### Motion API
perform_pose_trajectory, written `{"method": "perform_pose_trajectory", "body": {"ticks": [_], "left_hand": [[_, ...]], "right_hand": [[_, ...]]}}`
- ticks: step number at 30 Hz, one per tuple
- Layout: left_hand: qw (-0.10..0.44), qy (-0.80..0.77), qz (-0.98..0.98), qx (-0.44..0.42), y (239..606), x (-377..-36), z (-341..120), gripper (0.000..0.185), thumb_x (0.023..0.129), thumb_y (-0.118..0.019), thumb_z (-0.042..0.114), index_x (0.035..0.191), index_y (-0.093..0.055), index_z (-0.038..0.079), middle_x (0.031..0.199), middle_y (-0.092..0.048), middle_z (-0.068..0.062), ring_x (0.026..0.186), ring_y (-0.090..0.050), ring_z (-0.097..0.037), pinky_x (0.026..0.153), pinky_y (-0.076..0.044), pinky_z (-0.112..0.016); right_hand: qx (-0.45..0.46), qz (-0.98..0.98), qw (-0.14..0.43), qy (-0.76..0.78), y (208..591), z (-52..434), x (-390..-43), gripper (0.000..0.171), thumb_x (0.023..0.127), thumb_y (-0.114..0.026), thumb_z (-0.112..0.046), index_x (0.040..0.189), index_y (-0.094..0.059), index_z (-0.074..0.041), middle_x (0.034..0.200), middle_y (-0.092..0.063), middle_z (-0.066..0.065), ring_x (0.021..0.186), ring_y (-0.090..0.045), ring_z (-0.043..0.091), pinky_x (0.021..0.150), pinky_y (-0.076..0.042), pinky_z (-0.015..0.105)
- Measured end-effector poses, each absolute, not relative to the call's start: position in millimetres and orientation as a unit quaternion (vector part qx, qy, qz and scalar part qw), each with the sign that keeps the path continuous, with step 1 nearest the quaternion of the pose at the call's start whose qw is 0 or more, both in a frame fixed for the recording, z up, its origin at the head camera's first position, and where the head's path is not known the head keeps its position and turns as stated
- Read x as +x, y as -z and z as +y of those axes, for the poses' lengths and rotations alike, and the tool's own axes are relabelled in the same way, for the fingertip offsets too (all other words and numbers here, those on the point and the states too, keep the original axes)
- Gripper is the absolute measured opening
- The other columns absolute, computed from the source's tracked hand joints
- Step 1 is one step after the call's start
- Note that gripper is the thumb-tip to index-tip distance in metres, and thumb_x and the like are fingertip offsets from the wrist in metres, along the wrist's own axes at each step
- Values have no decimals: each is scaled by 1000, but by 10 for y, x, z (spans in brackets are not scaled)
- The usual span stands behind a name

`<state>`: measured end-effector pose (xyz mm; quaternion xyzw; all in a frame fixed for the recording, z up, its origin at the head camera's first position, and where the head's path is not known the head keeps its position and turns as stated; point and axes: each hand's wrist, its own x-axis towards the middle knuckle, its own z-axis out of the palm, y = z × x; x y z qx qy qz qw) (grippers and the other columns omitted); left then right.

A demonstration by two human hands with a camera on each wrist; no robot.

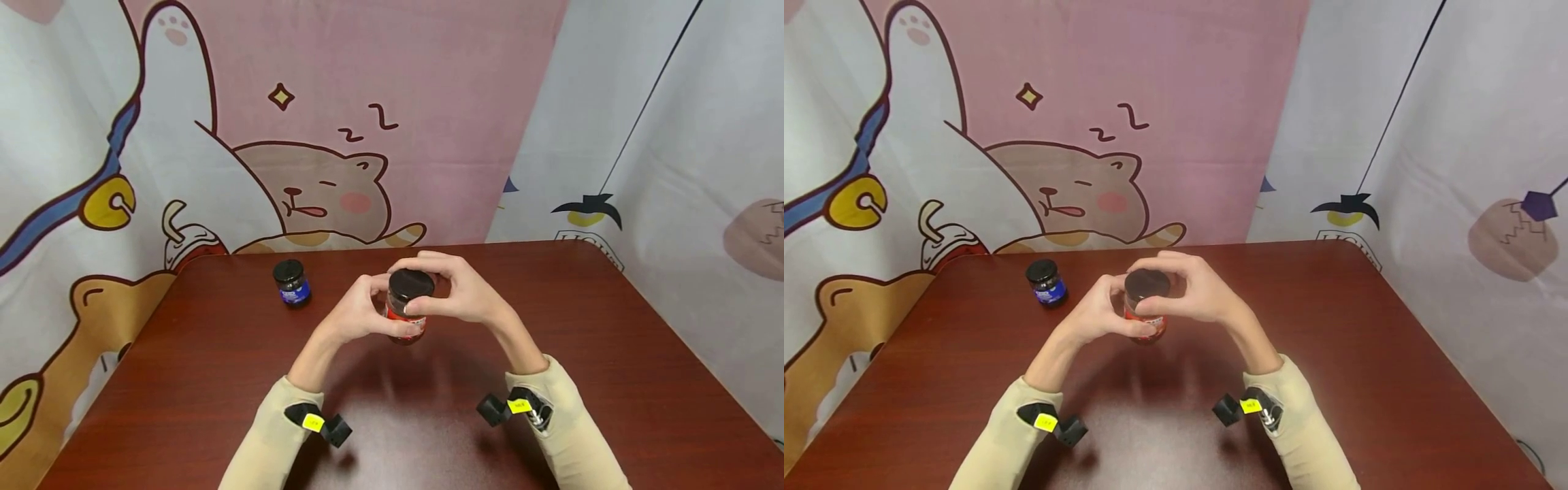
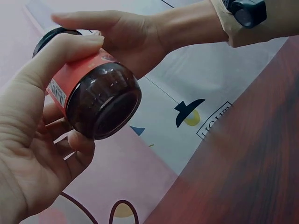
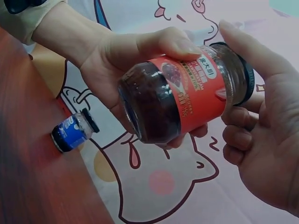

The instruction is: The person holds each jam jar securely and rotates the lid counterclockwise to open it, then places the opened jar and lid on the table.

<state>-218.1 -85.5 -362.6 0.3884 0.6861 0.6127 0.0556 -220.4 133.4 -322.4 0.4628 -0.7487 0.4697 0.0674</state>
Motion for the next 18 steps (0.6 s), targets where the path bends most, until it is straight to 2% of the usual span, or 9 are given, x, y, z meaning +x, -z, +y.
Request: {"method": "perform_pose_trajectory", "body": {"ticks": [3, 6, 8, 10, 14, 16, 18], "left_hand": [[41, -609, 691, 387, 3618, -2180, -847, 37, 74, -89, 10, 107, -73, 8, 93, -71, -4, 76, -62, -21, 60, -50, -31], [7, -603, 706, 373, 3604, -2177, -832, 37, 74, -89, 10, 108, -74, 11, 95, -69, -2, 75, -59, -20, 57, -47, -31], [-33, -589, 728, 349, 3597, -2172, -814, 36, 73, -91, 12, 105, -75, 13, 95, -67, 1, 77, -58, -18, 59, -46, -34], [-85, -565, 756, 319, 3596, -2162, -795, 34, 72, -92, 17, 101, -76, 15, 91, -66, 3, 79, -57, -15, 63, -47, -35], [-179, -509, 801, 260, 3614, -2139, -731, 34, 68, -94, 25, 96, -77, 13, 83, -62, 5, 78, -56, -13, 67, -48, -36], [-210, -489, 811, 242, 3624, -2128, -701, 35, 68, -93, 26, 96, -77, 12, 80, -60, 4, 74, -54, -14, 64, -46, -35], [-228, -477, 818, 228, 3633, -2118, -677, 35, 67, -92, 25, 95, -77, 11, 78, -58, 4, 72, -52, -16, 61, -44, -33]], "right_hand": [[459, -748, 57, -476, 3232, 1358, -2218, 57, 86, -82, -37, 133, -65, -10, 109, -66, -2, 89, -56, 18, 76, -47, 31], [441, -753, 70, -483, 3242, 1365, -2230, 62, 87, -77, -49, 133, -63, -10, 97, -62, 1, 83, -52, 19, 70, -44, 30], [421, -760, 87, -487, 3244, 1357, -2226, 57, 87, -78, -46, 130, -62, -12, 86, -54, 3, 79, -48, 20, 66, -42, 30], [397, -769, 106, -489, 3249, 1340, -2219, 50, 86, -82, -36, 127, -63, -14, 82, -49, 4, 79, -46, 21, 65, -41, 29], [353, -793, 133, -478, 3272, 1283, -2204, 51, 81, -87, -23, 124, -62, -15, 92, -59, -1, 81, -52, 18, 69, -49, 28], [337, -805, 150, -465, 3288, 1253, -2204, 53, 78, -89, -25, 123, -61, -15, 95, -63, -4, 80, -53, 16, 70, -49, 28], [326, -811, 167, -456, 3302, 1227, -2204, 55, 76, -90, -28, 121, -61, -15, 91, -62, -4, 77, -54, 15, 69, -48, 29]]}}
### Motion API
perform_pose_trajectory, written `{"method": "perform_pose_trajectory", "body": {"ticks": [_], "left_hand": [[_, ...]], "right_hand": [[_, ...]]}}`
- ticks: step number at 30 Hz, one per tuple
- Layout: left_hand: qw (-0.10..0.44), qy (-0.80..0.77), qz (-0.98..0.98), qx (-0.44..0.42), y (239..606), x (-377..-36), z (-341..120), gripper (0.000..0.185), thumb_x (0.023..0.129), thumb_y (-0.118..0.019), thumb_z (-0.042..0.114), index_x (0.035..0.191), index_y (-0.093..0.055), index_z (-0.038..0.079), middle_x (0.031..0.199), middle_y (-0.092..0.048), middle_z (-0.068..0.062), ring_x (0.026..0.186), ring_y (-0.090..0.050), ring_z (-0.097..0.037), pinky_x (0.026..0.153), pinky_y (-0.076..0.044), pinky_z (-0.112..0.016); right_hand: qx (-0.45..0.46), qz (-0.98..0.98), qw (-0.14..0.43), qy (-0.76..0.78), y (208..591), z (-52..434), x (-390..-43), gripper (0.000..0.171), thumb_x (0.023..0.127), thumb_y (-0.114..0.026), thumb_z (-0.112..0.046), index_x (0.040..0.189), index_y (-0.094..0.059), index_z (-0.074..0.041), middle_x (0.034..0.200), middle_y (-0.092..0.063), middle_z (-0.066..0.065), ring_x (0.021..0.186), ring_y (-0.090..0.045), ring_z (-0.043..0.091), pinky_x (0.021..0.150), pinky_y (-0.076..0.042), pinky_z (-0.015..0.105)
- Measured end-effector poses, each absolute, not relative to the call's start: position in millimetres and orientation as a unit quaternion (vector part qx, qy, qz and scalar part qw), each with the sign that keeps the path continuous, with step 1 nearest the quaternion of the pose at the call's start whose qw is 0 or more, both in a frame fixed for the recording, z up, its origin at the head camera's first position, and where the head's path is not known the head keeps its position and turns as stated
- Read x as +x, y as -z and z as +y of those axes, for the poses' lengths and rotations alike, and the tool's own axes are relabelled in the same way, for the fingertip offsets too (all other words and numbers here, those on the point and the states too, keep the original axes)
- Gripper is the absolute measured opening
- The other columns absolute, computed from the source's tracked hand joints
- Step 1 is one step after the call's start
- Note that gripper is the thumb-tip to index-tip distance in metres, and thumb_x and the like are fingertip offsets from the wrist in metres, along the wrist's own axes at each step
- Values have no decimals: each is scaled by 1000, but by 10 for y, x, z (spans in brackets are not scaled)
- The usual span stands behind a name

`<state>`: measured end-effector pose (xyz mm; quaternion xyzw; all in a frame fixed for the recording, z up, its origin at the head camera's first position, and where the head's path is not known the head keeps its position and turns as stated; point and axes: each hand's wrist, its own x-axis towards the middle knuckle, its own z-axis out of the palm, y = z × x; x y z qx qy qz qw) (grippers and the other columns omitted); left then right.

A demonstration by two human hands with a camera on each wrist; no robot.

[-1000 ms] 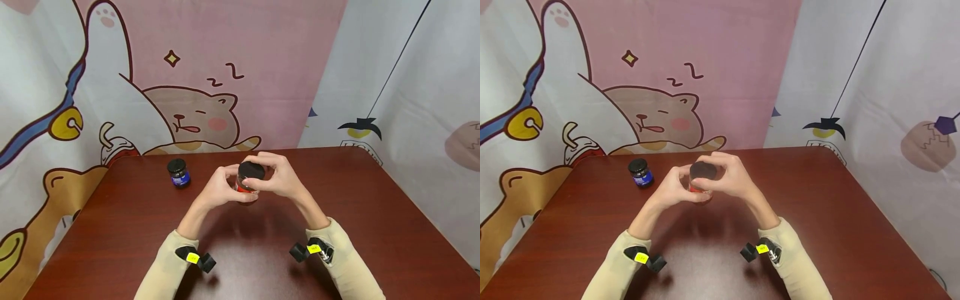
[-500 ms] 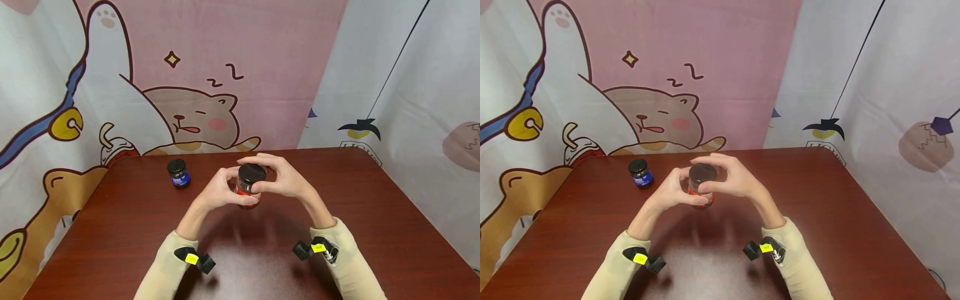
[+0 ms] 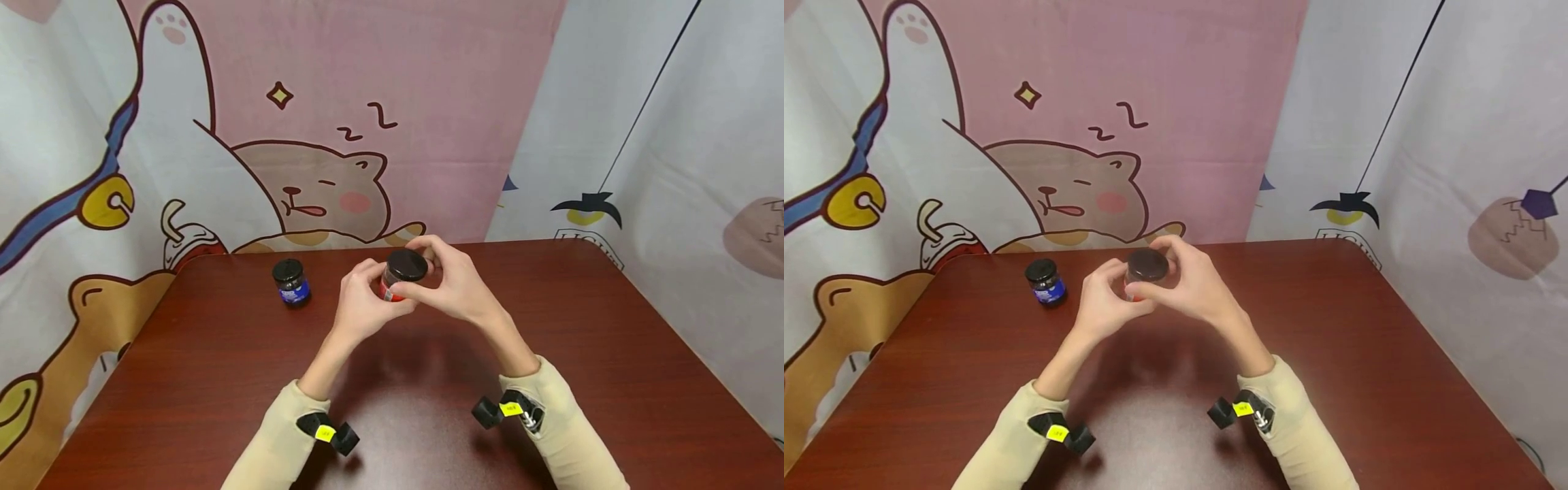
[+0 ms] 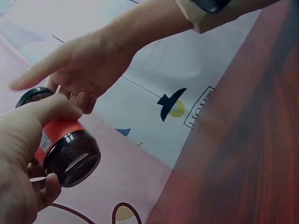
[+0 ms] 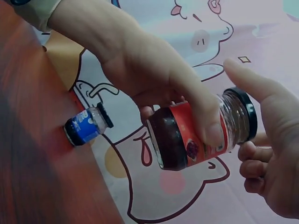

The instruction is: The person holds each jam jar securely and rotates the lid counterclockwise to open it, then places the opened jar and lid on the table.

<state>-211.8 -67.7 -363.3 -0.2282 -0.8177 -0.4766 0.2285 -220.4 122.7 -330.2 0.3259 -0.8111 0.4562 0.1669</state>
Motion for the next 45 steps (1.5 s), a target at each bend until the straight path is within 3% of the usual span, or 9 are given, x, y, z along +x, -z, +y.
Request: {"method": "perform_pose_trajectory", "body": {"ticks": [5, 13, 22, 26, 32, 39, 45], "left_hand": [[251, 457, -826, -215, 3663, -2114, -654, 35, 67, -91, 26, 94, -76, 9, 76, -58, 3, 73, -53, -16, 62, -45, -33], [234, 478, -813, -236, 3683, -2151, -677, 35, 66, -93, 27, 93, -76, 12, 77, -59, 5, 70, -52, -11, 60, -45, -30], [152, 524, -789, -283, 3630, -2143, -745, 30, 68, -94, 22, 91, -75, 14, 84, -62, 6, 81, -56, -13, 69, -48, -41], [106, 550, -771, -303, 3608, -2136, -765, 31, 70, -93, 19, 95, -76, 15, 86, -64, 5, 80, -57, -15, 67, -48, -37], [64, 569, -750, -331, 3586, -2136, -784, 38, 71, -92, 17, 106, -75, 16, 95, -69, 5, 86, -61, -16, 72, -51, -37], [114, 543, -773, -307, 3572, -2113, -777, 31, 70, -93, 22, 94, -75, 16, 86, -64, 6, 82, -57, -14, 70, -48, -35], [189, 491, -809, -262, 3573, -2098, -749, 35, 67, -94, 30, 94, -77, 14, 81, -61, 7, 77, -55, -11, 67, -47, -33]], "right_hand": [[305, -816, 204, -448, 3333, 1187, -2208, 50, 75, -90, -31, 113, -63, -14, 75, -51, 2, 70, -47, 14, 62, -39, 29], [309, -812, 202, -453, 3334, 1193, -2219, 42, 77, -89, -28, 109, -65, -14, 75, -50, -2, 70, -46, 14, 60, -37, 28], [362, -774, 145, -500, 3284, 1249, -2202, 40, 81, -85, -13, 116, -66, -12, 97, -65, -2, 80, -53, 18, 68, -49, 26], [382, -751, 107, -528, 3281, 1272, -2204, 38, 83, -82, -9, 117, -66, -9, 98, -66, 3, 81, -57, 20, 71, -54, 29], [408, -738, 78, -533, 3263, 1299, -2204, 40, 85, -79, -7, 121, -64, -7, 93, -65, 4, 79, -60, 20, 71, -55, 30], [406, -759, 99, -499, 3243, 1320, -2215, 54, 83, -82, -8, 133, -60, -8, 94, -63, 2, 80, -57, 20, 74, -54, 29], [368, -801, 163, -444, 3264, 1304, -2220, 51, 81, -86, -20, 127, -64, -10, 89, -57, -1, 82, -51, 17, 73, -46, 29]]}}
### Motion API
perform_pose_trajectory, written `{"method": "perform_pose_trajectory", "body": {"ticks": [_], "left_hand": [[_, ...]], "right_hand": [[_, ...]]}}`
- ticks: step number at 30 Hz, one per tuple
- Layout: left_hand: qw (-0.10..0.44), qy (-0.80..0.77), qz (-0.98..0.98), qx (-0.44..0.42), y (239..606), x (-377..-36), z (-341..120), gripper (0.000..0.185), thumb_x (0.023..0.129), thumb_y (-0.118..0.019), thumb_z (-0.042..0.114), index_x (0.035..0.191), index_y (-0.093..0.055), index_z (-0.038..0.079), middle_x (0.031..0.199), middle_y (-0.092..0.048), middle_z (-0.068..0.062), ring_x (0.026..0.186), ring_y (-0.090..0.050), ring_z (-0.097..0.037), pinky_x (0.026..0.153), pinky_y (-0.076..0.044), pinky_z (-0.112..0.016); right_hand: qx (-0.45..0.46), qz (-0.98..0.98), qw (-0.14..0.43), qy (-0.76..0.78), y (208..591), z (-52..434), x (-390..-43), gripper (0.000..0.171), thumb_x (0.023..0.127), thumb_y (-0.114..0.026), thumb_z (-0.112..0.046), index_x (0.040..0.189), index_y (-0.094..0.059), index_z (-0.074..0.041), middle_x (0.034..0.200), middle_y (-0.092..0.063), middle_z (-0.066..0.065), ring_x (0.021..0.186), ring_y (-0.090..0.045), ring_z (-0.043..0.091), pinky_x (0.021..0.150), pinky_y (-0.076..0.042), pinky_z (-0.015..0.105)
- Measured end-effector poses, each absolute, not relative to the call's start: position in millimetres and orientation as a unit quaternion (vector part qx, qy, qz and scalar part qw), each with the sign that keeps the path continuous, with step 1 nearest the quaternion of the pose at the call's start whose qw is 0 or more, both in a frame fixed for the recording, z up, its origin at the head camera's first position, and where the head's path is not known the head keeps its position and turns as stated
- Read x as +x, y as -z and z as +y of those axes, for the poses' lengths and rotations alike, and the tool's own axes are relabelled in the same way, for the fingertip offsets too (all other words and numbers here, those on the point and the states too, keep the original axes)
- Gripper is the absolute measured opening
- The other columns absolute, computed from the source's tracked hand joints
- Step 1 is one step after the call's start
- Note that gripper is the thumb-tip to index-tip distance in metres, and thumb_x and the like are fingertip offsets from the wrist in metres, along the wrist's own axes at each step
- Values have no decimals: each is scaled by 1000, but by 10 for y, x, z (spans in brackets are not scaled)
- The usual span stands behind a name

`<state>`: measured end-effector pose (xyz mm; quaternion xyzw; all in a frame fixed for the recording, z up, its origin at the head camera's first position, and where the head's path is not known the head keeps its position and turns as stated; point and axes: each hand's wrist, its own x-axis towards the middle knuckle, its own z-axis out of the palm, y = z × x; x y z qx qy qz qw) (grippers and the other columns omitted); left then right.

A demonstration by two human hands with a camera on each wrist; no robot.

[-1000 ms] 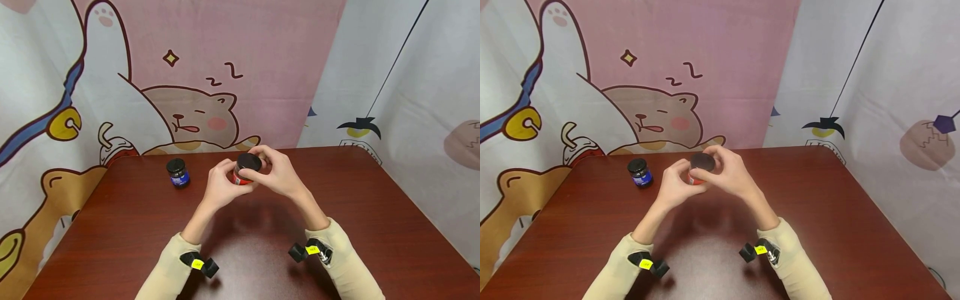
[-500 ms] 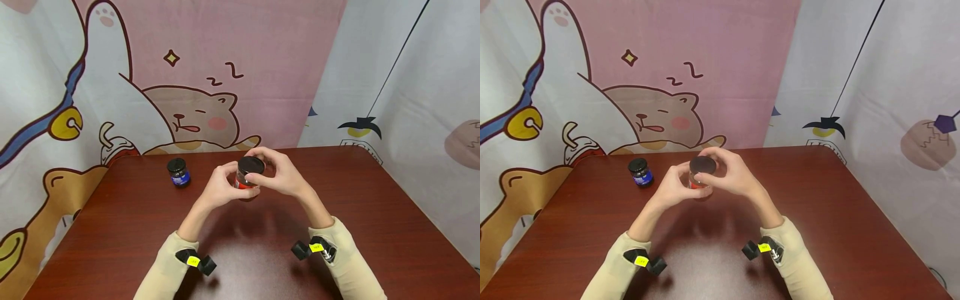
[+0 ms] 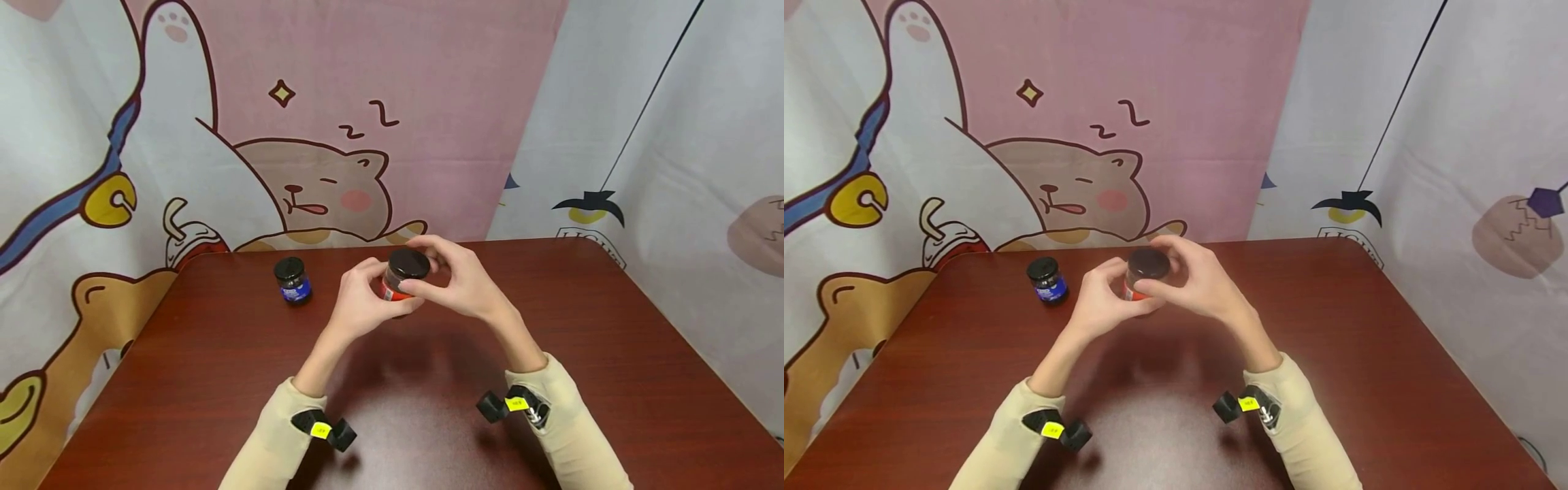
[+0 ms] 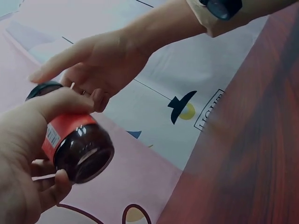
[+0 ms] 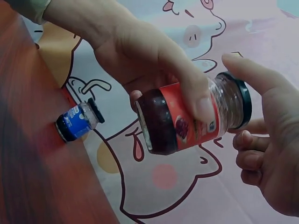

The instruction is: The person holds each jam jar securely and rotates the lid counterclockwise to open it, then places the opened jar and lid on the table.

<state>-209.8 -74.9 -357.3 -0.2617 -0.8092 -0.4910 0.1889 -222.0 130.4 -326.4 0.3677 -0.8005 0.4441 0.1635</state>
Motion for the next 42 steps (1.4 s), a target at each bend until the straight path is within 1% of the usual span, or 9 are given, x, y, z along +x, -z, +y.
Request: {"method": "perform_pose_trajectory", "body": {"ticks": [5, 9, 15, 20, 27, 33, 37, 40, 42], "left_hand": [[216, 456, -831, -235, 3576, -2095, -714, 36, 67, -93, 33, 91, -77, 13, 76, -59, 5, 72, -53, -11, 62, -47, -30], [222, 439, -840, -228, 3582, -2081, -695, 35, 67, -93, 33, 89, -76, 12, 77, -59, 4, 75, -54, -12, 64, -48, -31], [230, 419, -845, -239, 3592, -2079, -693, 37, 68, -93, 33, 92, -76, 11, 80, -60, 4, 79, -55, -14, 66, -49, -31], [226, 421, -837, -269, 3594, -2106, -724, 39, 66, -94, 33, 92, -76, 11, 78, -58, 5, 76, -53, -15, 65, -46, -32], [178, 462, -815, -301, 3591, -2136, -777, 36, 66, -95, 29, 93, -76, 14, 80, -61, 8, 75, -55, -9, 63, -49, -35], [137, 489, -803, -312, 3594, -2142, -802, 34, 68, -94, 28, 93, -75, 17, 84, -64, 10, 77, -56, -11, 67, -49, -38], [97, 515, -789, -320, 3602, -2137, -821, 31, 70, -93, 26, 90, -72, 19, 82, -62, 7, 74, -54, -14, 61, -46, -38], [75, 526, -782, -325, 3611, -2134, -835, 30, 70, -93, 24, 91, -71, 20, 80, -61, 5, 70, -53, -15, 56, -44, -34], [63, 534, -777, -328, 3615, -2135, -841, 31, 71, -93, 23, 92, -71, 19, 80, -61, 4, 68, -52, -16, 55, -44, -32]], "right_hand": [[345, -813, 186, -431, 3279, 1292, -2225, 48, 80, -86, -26, 121, -66, -12, 82, -51, 2, 80, -49, 15, 69, -40, 29], [336, -818, 192, -426, 3285, 1281, -2229, 48, 80, -86, -29, 120, -67, -11, 81, -53, 2, 78, -49, 14, 67, -39, 29], [343, -818, 202, -416, 3296, 1281, -2245, 42, 79, -88, -29, 113, -70, -11, 84, -59, -2, 75, -49, 13, 64, -39, 29], [356, -814, 208, -408, 3280, 1292, -2241, 40, 78, -88, -29, 111, -72, -13, 83, -58, -7, 74, -48, 13, 63, -38, 27], [378, -808, 203, -404, 3260, 1307, -2224, 40, 78, -88, -29, 112, -73, -16, 80, -53, -7, 74, -47, 13, 62, -38, 28], [397, -799, 202, -404, 3268, 1307, -2225, 40, 78, -87, -25, 114, -72, -15, 81, -54, -6, 74, -48, 14, 62, -39, 31], [412, -792, 196, -406, 3274, 1310, -2227, 40, 79, -87, -22, 116, -73, -14, 87, -60, -6, 76, -51, 13, 64, -41, 29], [422, -788, 187, -408, 3277, 1319, -2221, 41, 79, -86, -21, 117, -72, -13, 91, -62, -6, 77, -51, 12, 65, -42, 29], [428, -785, 183, -410, 3277, 1328, -2215, 40, 79, -85, -20, 117, -72, -13, 91, -62, -6, 77, -51, 12, 65, -42, 28]]}}
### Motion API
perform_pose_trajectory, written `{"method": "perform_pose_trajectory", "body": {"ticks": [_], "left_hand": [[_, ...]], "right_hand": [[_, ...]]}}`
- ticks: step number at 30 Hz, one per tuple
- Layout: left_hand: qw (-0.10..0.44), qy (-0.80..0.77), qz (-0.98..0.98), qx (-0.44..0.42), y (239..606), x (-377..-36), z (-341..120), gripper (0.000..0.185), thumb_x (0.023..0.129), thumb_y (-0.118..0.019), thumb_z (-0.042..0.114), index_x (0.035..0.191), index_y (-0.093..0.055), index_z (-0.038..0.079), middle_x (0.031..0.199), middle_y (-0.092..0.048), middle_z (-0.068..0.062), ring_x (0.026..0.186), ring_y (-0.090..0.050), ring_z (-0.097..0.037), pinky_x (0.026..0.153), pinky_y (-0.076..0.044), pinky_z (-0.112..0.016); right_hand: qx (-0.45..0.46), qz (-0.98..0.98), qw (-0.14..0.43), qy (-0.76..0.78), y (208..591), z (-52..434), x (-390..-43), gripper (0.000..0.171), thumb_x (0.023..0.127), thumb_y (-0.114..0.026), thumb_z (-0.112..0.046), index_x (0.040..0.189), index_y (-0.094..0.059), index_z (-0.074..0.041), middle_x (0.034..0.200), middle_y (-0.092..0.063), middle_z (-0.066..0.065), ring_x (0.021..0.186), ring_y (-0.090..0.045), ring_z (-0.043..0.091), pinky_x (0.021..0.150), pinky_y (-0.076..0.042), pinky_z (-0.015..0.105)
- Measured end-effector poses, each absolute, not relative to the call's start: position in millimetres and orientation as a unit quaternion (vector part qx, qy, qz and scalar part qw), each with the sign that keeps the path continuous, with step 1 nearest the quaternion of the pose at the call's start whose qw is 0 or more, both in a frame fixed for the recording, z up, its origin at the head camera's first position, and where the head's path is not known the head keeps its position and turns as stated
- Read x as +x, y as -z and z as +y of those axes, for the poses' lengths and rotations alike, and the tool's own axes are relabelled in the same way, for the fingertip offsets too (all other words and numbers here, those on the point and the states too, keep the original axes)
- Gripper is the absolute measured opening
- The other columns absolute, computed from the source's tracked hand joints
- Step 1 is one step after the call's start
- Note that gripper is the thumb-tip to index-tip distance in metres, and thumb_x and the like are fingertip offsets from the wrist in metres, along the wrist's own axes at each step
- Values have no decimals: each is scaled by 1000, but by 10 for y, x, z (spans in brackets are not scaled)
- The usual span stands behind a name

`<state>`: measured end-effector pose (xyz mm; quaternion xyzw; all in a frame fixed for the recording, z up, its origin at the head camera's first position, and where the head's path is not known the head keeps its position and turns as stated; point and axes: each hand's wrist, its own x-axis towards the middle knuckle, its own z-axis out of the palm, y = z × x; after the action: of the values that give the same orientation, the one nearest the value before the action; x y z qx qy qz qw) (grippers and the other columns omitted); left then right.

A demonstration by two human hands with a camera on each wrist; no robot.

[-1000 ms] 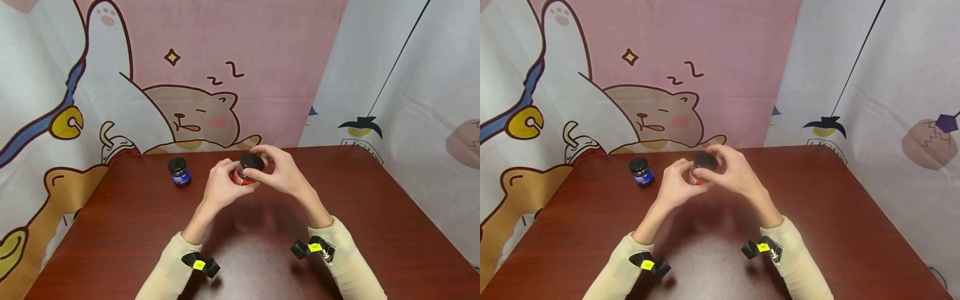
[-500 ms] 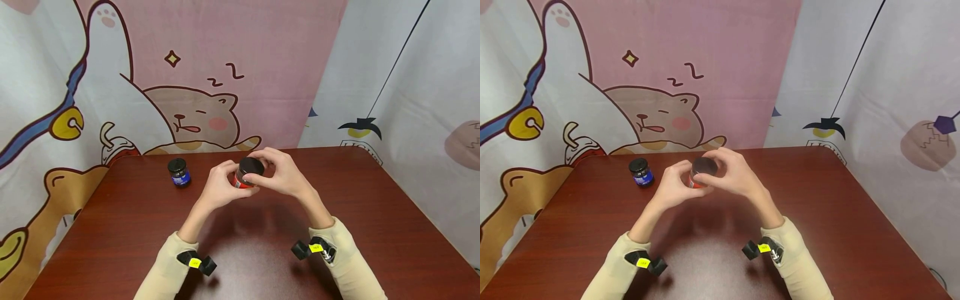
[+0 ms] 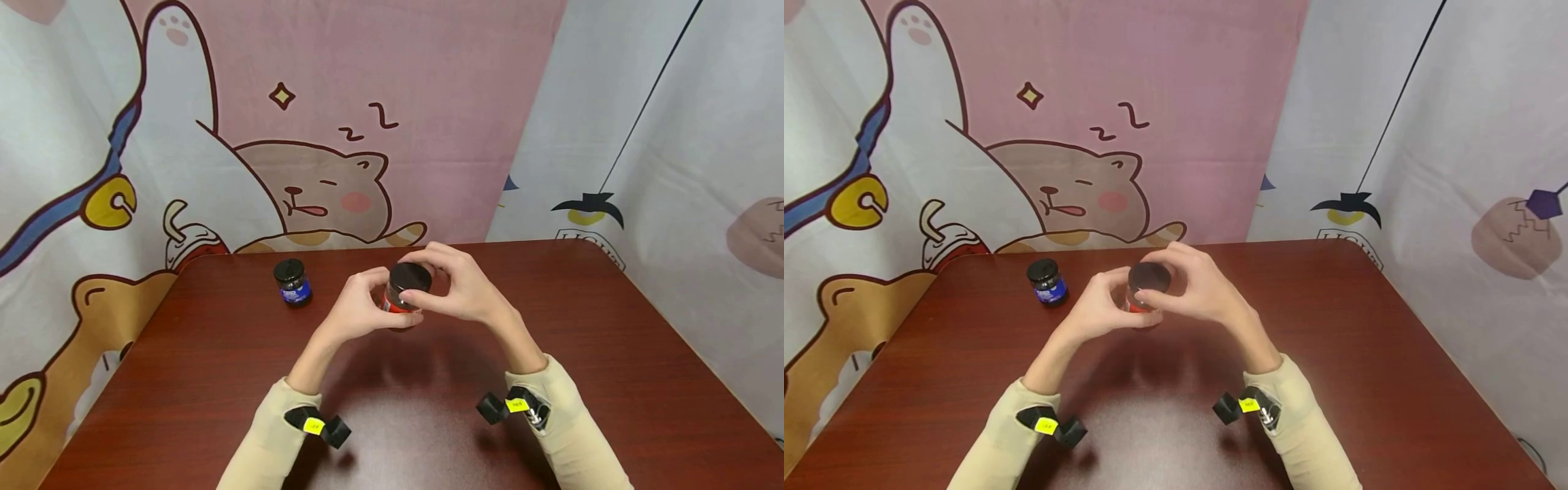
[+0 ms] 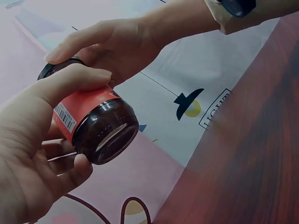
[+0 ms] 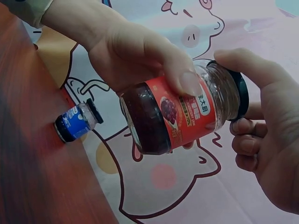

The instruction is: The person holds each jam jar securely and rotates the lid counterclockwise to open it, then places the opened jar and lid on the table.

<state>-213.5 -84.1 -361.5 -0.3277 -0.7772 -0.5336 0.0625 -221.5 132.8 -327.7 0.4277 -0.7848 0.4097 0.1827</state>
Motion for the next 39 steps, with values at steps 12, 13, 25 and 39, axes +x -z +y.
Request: {"method": "perform_pose_trajectory", "body": {"ticks": [12, 13, 25, 39], "left_hand": [[35, 543, -767, -340, 3603, -2129, -866, 37, 71, -93, 22, 101, -72, 19, 82, -66, 5, 67, -54, -17, 53, -44, -30], [36, 542, -768, -341, 3601, -2132, -870, 37, 71, -92, 23, 102, -72, 19, 83, -66, 5, 67, -54, -17, 53, -44, -31], [50, 545, -769, -330, 3571, -2156, -910, 36, 73, -93, 23, 103, -73, 18, 89, -67, 4, 71, -55, -18, 55, -44, -30], [77, 533, -796, -277, 3555, -2204, -950, 38, 70, -94, 28, 103, -75, 21, 91, -70, 8, 82, -58, -14, 66, -49, -32]], "right_hand": [[445, -773, 180, -415, 3269, 1330, -2213, 39, 83, -81, -18, 121, -70, -12, 91, -59, -5, 73, -49, 19, 61, -40, 35], [444, -773, 181, -416, 3266, 1330, -2212, 39, 84, -81, -19, 121, -70, -12, 90, -58, -5, 73, -48, 19, 61, -39, 34], [425, -764, 204, -441, 3243, 1380, -2264, 39, 94, -73, -35, 123, -68, -10, 84, -52, -1, 72, -46, 15, 60, -38, 28], [399, -760, 204, -470, 3234, 1440, -2354, 39, 91, -76, -20, 125, -65, -5, 83, -57, 11, 70, -49, 18, 62, -40, 28]]}}
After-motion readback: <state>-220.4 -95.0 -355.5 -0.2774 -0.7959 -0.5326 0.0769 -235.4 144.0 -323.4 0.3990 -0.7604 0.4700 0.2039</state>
